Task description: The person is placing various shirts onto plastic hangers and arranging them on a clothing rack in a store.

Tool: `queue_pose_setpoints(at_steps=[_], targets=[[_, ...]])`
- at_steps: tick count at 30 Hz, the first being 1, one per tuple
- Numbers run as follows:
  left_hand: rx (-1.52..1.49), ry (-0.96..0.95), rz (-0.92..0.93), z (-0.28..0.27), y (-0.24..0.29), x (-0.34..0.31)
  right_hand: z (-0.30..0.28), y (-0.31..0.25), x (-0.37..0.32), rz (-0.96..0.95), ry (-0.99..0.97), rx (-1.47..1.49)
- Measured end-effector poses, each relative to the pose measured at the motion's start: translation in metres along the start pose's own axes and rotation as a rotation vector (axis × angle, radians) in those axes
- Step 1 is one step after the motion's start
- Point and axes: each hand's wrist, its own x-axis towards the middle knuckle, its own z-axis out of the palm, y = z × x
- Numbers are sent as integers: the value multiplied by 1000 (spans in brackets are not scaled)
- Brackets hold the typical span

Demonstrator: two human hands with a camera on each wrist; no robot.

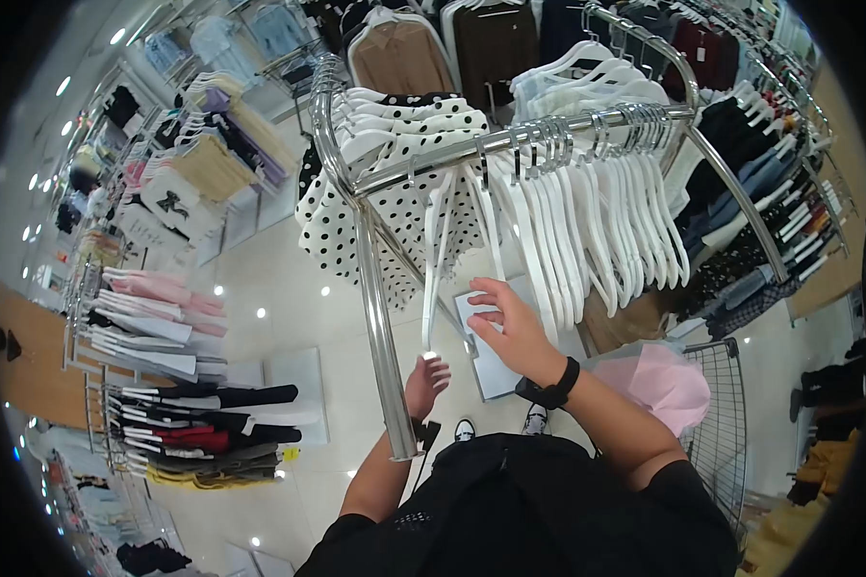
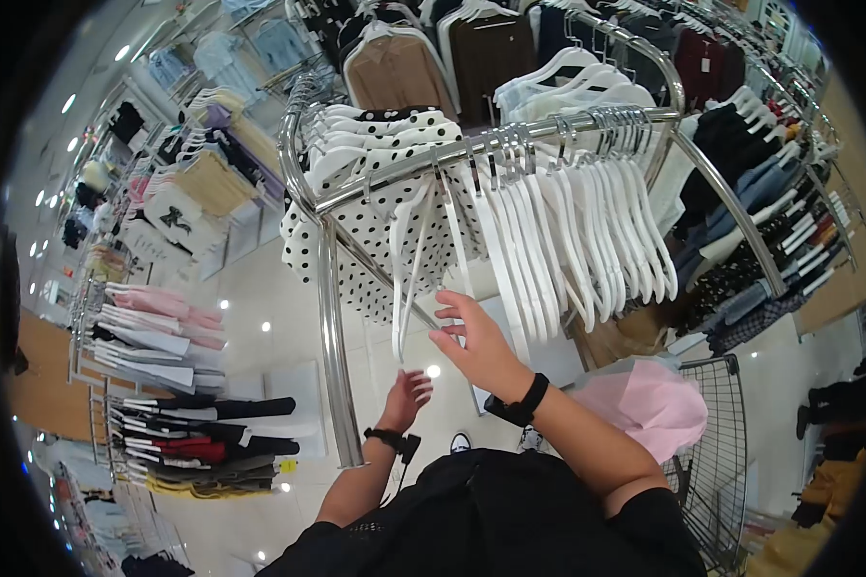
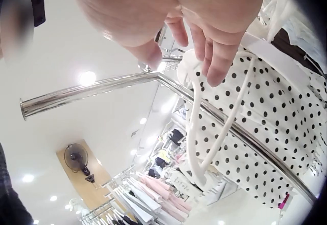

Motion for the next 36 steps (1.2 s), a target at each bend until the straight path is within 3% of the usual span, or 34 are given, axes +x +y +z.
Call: queue_pose_setpoints(at_steps=[1,3,5,7,9,10,11,13,15,16,17,18,20,21,23,26,28,30,32,34,36], targets=[[-1,15,7,20,25,1,-2,-2,3,-18,-18,10],[-323,-11,1,54,64,-1,-4,-7,6,-26,-47,41],[-312,-20,73,61,76,15,-10,-20,6,-37,-65,65],[-283,-52,134,61,73,29,-32,-43,0,-184,-55,-100],[-68,-57,131,52,42,33,-78,-59,-4,-282,129,-420],[41,-59,130,48,27,28,-106,-52,-3,-387,319,-534],[98,-68,34,48,14,22,-137,-56,-4,-261,478,-591],[222,-104,-121,37,-26,2,-204,-59,-4,-201,693,-860],[515,-154,-263,-22,-102,-1,-274,-32,-4,-257,744,-1161],[1104,-222,-131,-63,-146,-5,-295,-14,-5,-251,760,-1155],[1596,-478,4,-66,-151,-32,-312,1,-5,-5,638,-756],[1428,-197,-162,-67,-146,-62,-323,8,-7,213,498,-351],[1646,-504,-269,-87,-131,-86,-309,-2,-14,165,278,-366],[1656,-500,-275,-103,-138,-92,-299,-7,-14,138,239,-334],[1188,-506,-183,-143,-159,-98,-276,-3,-18,122,189,-278],[1221,-440,-76,-158,-154,-84,-253,10,-12,8,228,-219],[1186,-172,-112,-113,-134,-85,-239,11,-13,17,246,-140],[725,109,-320,-64,-120,-68,-241,17,-12,4,203,-116],[621,221,27,-25,-75,-59,-246,12,-10,29,163,-74],[318,516,327,12,-13,-46,-262,20,-8,38,153,-71],[257,470,564,53,64,-48,-270,22,-8,58,114,-75]])
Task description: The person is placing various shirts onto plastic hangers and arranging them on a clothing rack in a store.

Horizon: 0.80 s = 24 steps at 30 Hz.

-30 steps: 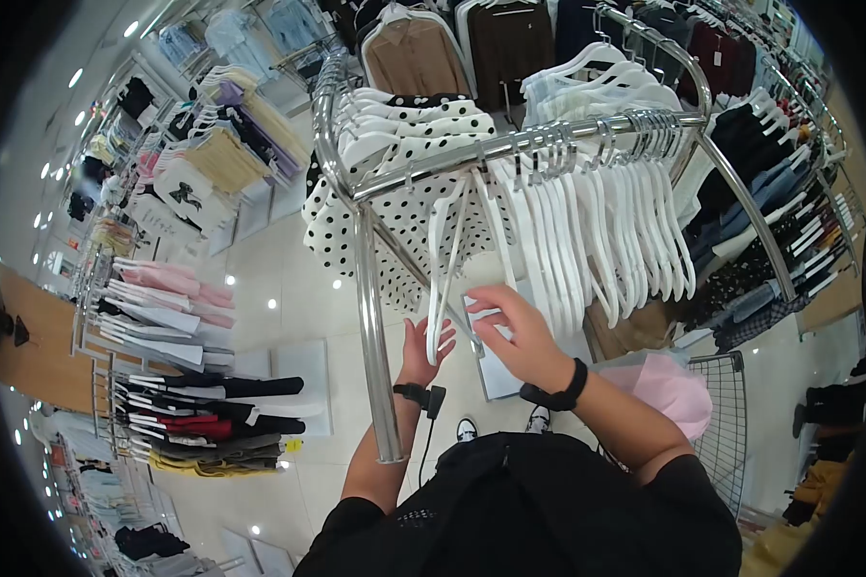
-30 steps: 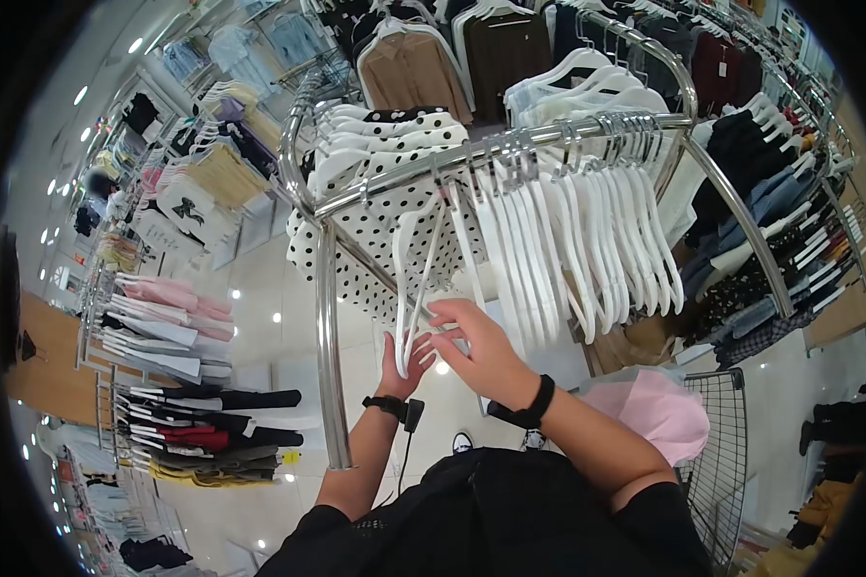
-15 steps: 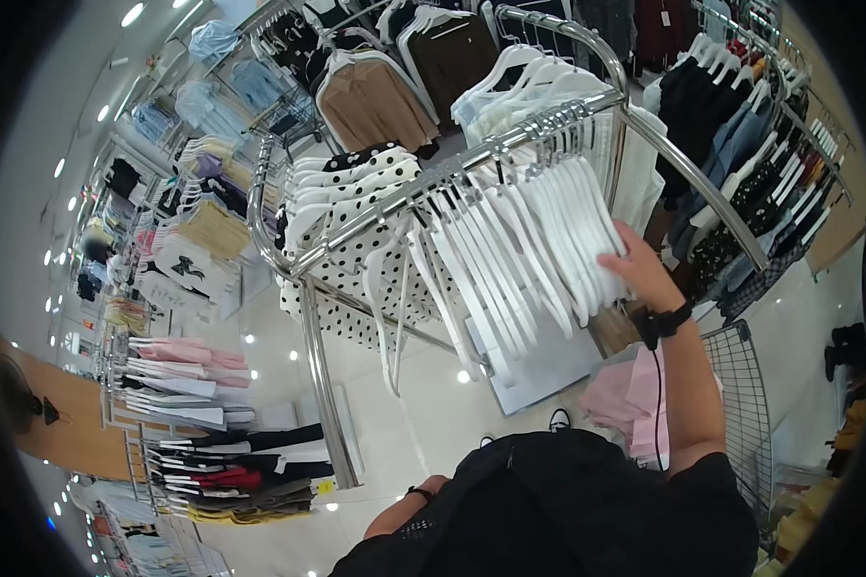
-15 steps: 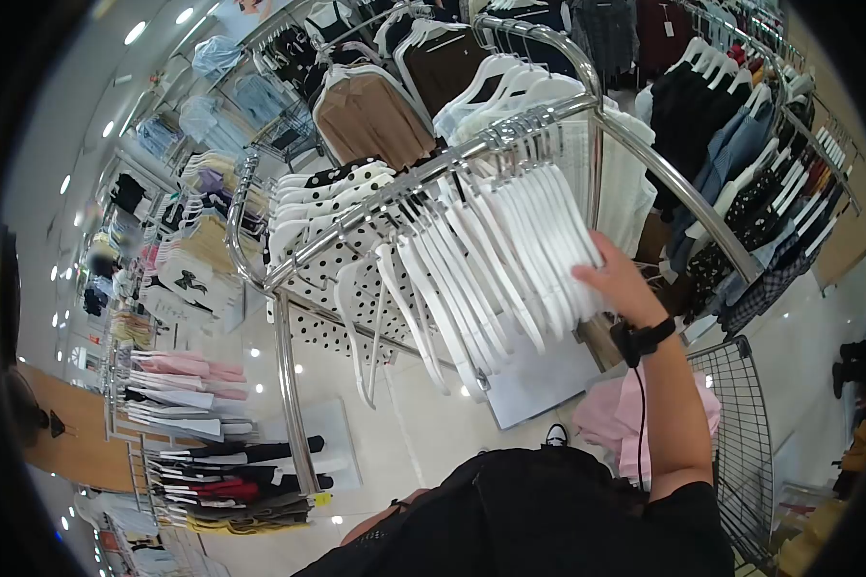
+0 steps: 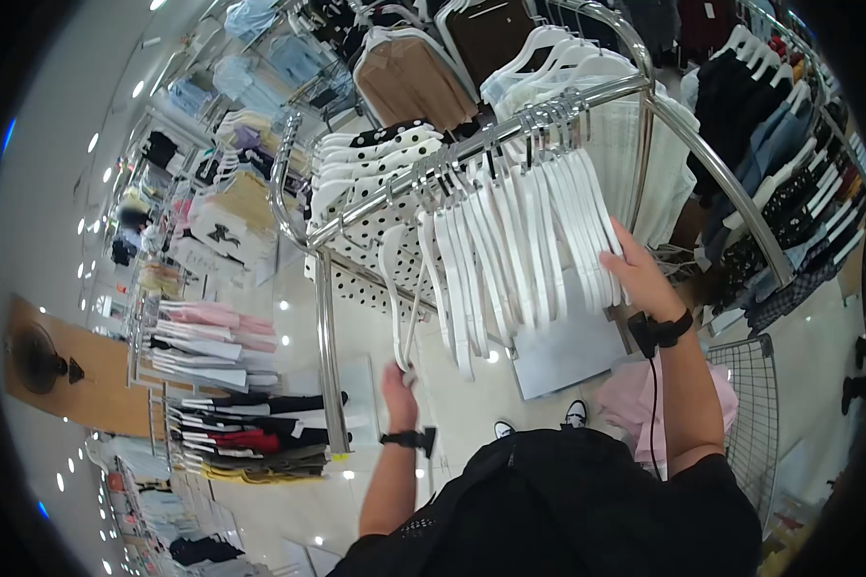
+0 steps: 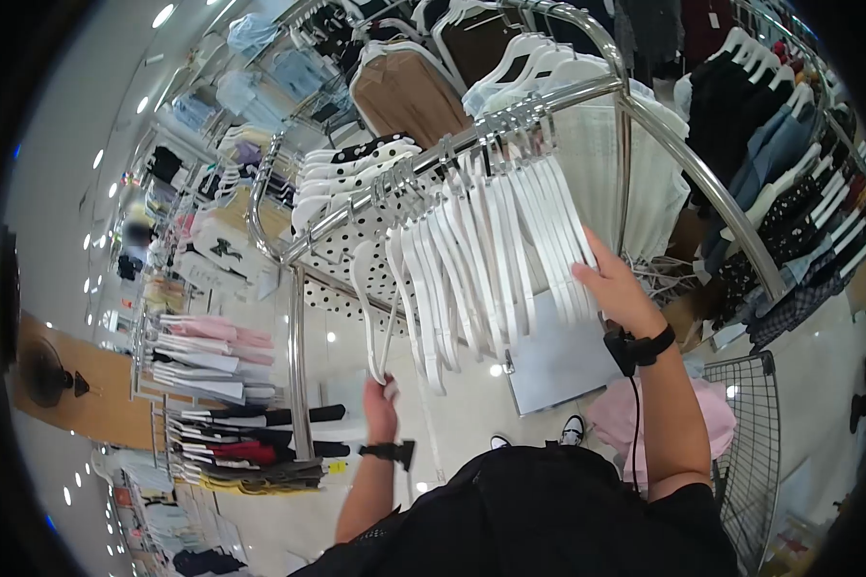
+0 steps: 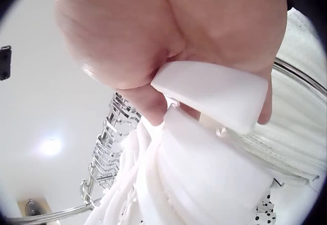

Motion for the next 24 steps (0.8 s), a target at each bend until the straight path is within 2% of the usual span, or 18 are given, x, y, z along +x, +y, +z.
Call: queue_pose_setpoints(at_steps=[2,4,5,6,7,8,11,15,20,22,24], targets=[[1,-129,205,34,75,14,-1,-6,0,40,-4,100],[-99,-340,176,62,114,21,-1,-14,-1,70,-53,105],[-103,-328,173,74,129,20,-1,-19,-1,94,-83,110],[47,-459,131,89,143,19,-1,-23,2,93,-91,104],[200,-595,88,101,150,17,2,-30,5,76,-62,136],[193,-600,89,115,148,15,4,-35,7,58,-27,166],[-170,-753,2,161,144,6,16,-20,19,23,-32,288],[-362,-709,-87,207,160,-12,22,-30,22,101,-135,408],[-372,-643,-55,210,165,-28,26,-39,9,156,-181,547],[-426,-598,-170,205,160,-24,36,-35,8,134,-177,624],[-432,-603,-192,204,160,-17,43,-31,14,181,-173,643]])
